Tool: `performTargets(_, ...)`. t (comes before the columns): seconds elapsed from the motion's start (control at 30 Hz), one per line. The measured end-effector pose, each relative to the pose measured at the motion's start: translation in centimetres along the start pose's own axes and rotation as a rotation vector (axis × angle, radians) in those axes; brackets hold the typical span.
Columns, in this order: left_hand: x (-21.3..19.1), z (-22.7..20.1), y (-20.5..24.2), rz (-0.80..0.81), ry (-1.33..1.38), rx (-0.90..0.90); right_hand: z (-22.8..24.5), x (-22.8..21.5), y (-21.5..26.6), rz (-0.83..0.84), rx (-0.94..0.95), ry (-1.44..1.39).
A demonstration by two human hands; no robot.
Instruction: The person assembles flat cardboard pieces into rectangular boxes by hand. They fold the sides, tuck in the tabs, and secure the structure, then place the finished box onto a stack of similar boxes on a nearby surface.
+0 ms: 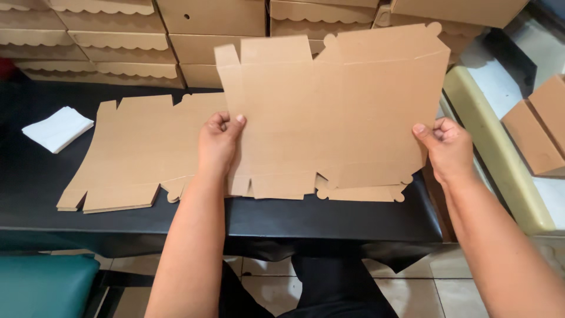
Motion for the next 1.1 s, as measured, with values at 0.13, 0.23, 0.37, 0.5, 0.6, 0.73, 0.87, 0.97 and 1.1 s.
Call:
performTargets(0.13,-0.8,0.5,-0.3,-0.002,-0.035,0.0,-0.9,-0.2,-0.7,0.074,0.083,-0.009)
performTargets(0.23,-1.0,0.6,-0.7,-0.002,-0.043,0.048,-1.5,0.2,-1.5,0.191,0.196,-0.209)
performTargets(0.37,-1.0,0.1,-0.9,0.041,0.012,0.112,-0.6,1.3,-1.8,0.225,0.329,-0.643)
performTargets(0.5,-0.6,0.1,-1.0,0.093,0.099,0.094,2.1,4.1,-1.2,0.472,0.199,-0.691)
performTargets(0.6,-0.6,0.4,-1.1,0.094,0.061,0.08,1.7,5.2,-2.3,0.523,0.213,-0.748)
performTargets(0.73,-1.2,0.3,-1.2,0.062,-0.114,0.058,0.5,7.0,-5.7,0.579,0.252,-0.778)
performTargets(0.87,-1.2,-0.5,-1.1,0.042,-0.138,0.081,1.0,9.1,-6.4,0.682,0.276,-0.751)
performTargets(0.97,-1.4,-0.5,-1.0,0.03,-0.161,0.07,2.7,11.2,-4.5,0.594,0.262,-0.542)
performTargets(1.1,-1.3,0.1,-1.1,0.068,-0.174,0.08,3.6,12.5,-3.1,0.431,0.297,-0.318)
Point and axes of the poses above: each hand's wrist, its own y-axis away from the middle knuckle, its own x-axis out of the palm, z = x × y, the point moved 6 cm from there along -y, towards the middle knuckle, and after that the axes turned 6 degrees about x, right-handed, at the moved point
